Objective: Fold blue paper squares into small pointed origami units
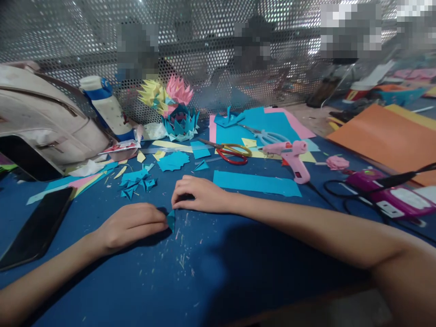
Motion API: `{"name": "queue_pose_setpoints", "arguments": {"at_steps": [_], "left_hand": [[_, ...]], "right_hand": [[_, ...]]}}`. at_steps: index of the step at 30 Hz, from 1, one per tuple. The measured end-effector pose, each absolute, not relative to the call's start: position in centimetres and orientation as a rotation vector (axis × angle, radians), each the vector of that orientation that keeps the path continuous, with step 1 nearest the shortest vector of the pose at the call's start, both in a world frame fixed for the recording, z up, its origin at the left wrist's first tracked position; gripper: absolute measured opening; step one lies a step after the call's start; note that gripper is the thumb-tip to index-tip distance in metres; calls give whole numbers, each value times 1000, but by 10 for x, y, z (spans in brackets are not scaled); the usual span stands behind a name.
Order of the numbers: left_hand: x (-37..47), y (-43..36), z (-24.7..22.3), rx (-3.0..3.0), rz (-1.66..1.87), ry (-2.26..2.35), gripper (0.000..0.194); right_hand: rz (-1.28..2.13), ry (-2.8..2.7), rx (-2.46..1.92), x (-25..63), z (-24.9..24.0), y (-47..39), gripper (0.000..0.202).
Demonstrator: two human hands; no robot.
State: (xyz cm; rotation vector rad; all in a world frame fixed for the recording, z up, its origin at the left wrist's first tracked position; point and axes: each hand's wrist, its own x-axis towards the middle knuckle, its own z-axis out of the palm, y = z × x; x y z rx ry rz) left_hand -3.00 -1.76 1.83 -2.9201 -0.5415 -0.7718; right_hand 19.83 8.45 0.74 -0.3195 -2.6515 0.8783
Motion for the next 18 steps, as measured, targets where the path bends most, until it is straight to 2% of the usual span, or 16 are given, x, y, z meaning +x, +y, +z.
{"name": "queue_pose_setpoints", "arguments": {"at_steps": [10,18], "left_hand": [[-34,-17,19,-2902,-800,-509,27],[-36,-20,7,-2864,-875,-508,27]], "right_hand": [[894,-2713,-265,198,7,87,18],[1073,-2617,-201,198,4,90,24]]}}
